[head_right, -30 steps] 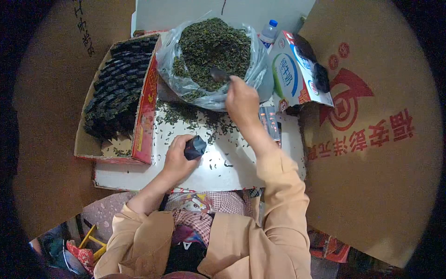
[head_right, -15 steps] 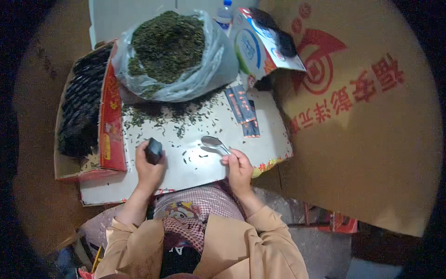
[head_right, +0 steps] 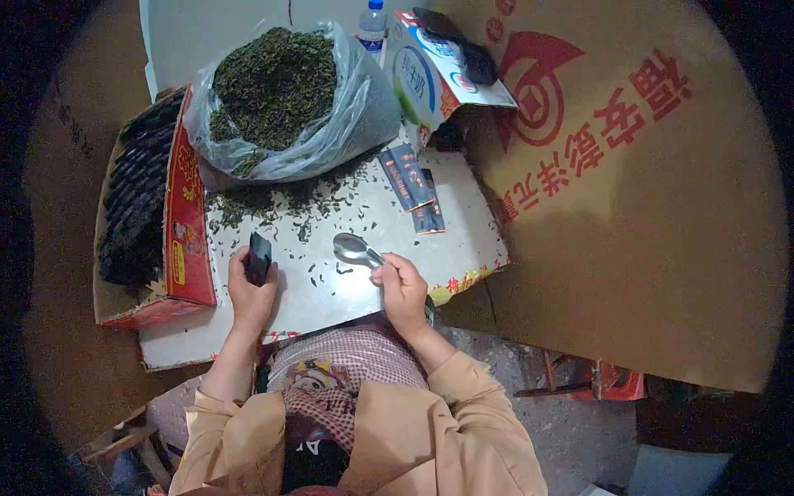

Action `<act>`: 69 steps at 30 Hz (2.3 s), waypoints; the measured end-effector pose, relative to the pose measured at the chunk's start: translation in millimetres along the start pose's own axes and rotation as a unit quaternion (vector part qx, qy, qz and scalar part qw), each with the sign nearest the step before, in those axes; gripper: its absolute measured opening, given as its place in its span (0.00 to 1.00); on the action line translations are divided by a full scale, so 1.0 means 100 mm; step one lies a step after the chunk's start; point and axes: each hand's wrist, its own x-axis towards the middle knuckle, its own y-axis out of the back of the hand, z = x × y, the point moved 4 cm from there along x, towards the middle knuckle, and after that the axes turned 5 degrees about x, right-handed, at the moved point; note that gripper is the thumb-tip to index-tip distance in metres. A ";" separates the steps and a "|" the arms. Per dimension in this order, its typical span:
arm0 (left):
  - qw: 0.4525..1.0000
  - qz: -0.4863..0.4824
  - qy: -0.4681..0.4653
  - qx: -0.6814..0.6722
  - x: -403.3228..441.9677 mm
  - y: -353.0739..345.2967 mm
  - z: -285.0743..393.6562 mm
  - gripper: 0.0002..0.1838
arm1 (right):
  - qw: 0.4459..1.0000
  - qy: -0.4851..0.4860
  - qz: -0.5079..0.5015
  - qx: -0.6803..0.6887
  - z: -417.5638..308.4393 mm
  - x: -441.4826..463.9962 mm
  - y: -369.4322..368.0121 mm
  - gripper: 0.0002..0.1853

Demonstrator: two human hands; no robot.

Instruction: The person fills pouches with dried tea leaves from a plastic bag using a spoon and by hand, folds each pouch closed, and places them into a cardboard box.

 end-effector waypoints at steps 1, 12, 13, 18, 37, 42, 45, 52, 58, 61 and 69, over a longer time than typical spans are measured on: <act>1.000 -0.001 0.015 -0.009 0.00 -0.01 -0.02 0.26 | 1.000 0.001 0.003 0.000 0.00 0.00 0.00 0.11; 0.994 0.020 0.098 -0.038 -0.04 -0.03 -0.15 0.28 | 1.000 -0.017 0.004 -0.009 0.02 0.03 -0.04 0.12; 0.989 0.030 0.095 -0.111 -0.05 -0.08 -0.29 0.26 | 1.000 -0.017 0.002 -0.011 -0.02 0.02 -0.04 0.11; 0.993 0.006 0.102 -0.063 -0.04 -0.02 -0.10 0.25 | 0.999 -0.025 -0.006 -0.024 0.03 0.01 -0.07 0.11; 0.995 -0.045 0.078 0.047 0.04 -0.10 -0.23 0.28 | 0.999 0.010 0.022 -0.044 0.06 0.02 -0.10 0.10; 0.998 -0.030 0.051 0.026 -0.01 -0.07 -0.01 0.29 | 0.999 -0.045 0.024 0.015 0.10 0.02 -0.09 0.11; 0.995 -0.037 0.089 -0.021 -0.01 -0.05 0.01 0.28 | 0.996 -0.055 0.034 0.065 0.17 0.03 -0.07 0.12; 0.994 -0.069 0.067 -0.050 0.01 -0.03 0.11 0.25 | 0.994 -0.086 0.038 0.050 0.10 0.02 -0.06 0.11; 0.998 -0.053 0.015 -0.040 0.00 -0.06 -0.04 0.24 | 0.998 -0.060 0.014 0.034 0.12 0.04 -0.09 0.11; 0.998 -0.036 0.031 -0.039 0.01 -0.03 0.03 0.25 | 0.998 -0.061 0.020 0.002 0.07 0.05 -0.12 0.11; 0.994 -0.041 0.041 -0.091 0.01 -0.03 0.10 0.26 | 0.999 0.015 0.016 -0.046 0.12 0.06 -0.13 0.09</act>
